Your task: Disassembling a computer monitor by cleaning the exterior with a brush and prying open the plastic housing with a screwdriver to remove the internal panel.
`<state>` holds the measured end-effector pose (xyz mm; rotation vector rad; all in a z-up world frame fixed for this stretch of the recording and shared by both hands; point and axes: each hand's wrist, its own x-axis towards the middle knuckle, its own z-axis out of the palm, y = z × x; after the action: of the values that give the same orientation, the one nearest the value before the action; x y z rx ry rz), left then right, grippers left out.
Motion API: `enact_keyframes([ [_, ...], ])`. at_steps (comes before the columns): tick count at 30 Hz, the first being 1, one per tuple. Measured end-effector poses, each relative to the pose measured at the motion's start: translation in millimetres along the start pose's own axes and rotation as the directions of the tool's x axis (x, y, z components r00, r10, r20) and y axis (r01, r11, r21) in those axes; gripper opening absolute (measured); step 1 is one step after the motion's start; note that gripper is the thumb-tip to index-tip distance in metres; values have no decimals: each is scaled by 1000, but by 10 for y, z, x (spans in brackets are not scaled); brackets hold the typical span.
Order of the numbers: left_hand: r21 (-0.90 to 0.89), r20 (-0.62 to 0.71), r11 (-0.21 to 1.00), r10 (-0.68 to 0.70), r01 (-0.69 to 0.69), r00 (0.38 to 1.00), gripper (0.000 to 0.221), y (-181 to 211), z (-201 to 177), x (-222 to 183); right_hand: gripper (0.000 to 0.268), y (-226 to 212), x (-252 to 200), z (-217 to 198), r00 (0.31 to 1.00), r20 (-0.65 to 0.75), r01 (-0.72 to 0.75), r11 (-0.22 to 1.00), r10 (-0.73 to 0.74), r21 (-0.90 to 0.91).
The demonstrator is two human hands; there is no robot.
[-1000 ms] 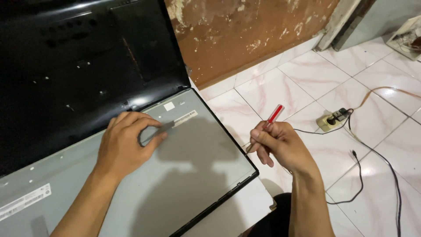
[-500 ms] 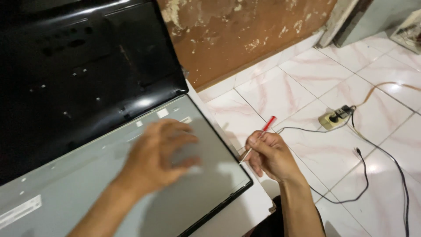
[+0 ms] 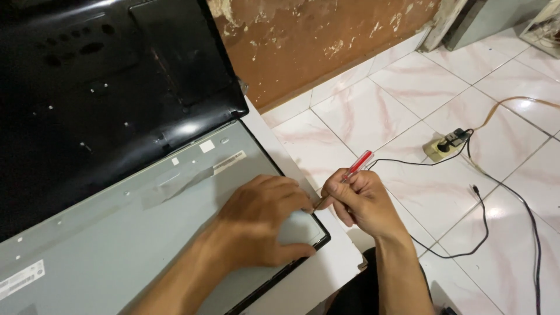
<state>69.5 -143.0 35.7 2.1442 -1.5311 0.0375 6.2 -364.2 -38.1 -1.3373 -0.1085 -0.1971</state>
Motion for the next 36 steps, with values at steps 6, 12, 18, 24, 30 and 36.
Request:
enact_keyframes([
  [6, 25, -31, 998, 53, -52, 998, 40, 8, 12, 26, 16, -15, -51, -68, 999, -4, 50, 996, -50, -71],
  [12, 36, 110, 999, 4, -8, 994, 42, -72, 41, 43, 14, -162, -331, -3, 994, -16, 99, 967, -106, -235],
  [18, -49, -5, 996, 71, -71, 997, 30, -187, 93, -57, 14, -231, -796, 256, 979, -98, 106, 854, -180, -509],
  [24, -107, -102, 988, 100, -111, 990, 25, -227, 138, -105, 21, -195, -1046, 449, 966, -160, 75, 813, -203, -578],
  [30, -153, -222, 969, 159, -195, 962, 21, -244, 150, -157, 18, -276, -970, 583, 966, -124, 115, 806, -228, -580],
  [36, -167, -137, 976, 116, -139, 984, 22, -243, 105, -155, 20, -319, -935, 596, 963, -84, 166, 807, -257, -567],
])
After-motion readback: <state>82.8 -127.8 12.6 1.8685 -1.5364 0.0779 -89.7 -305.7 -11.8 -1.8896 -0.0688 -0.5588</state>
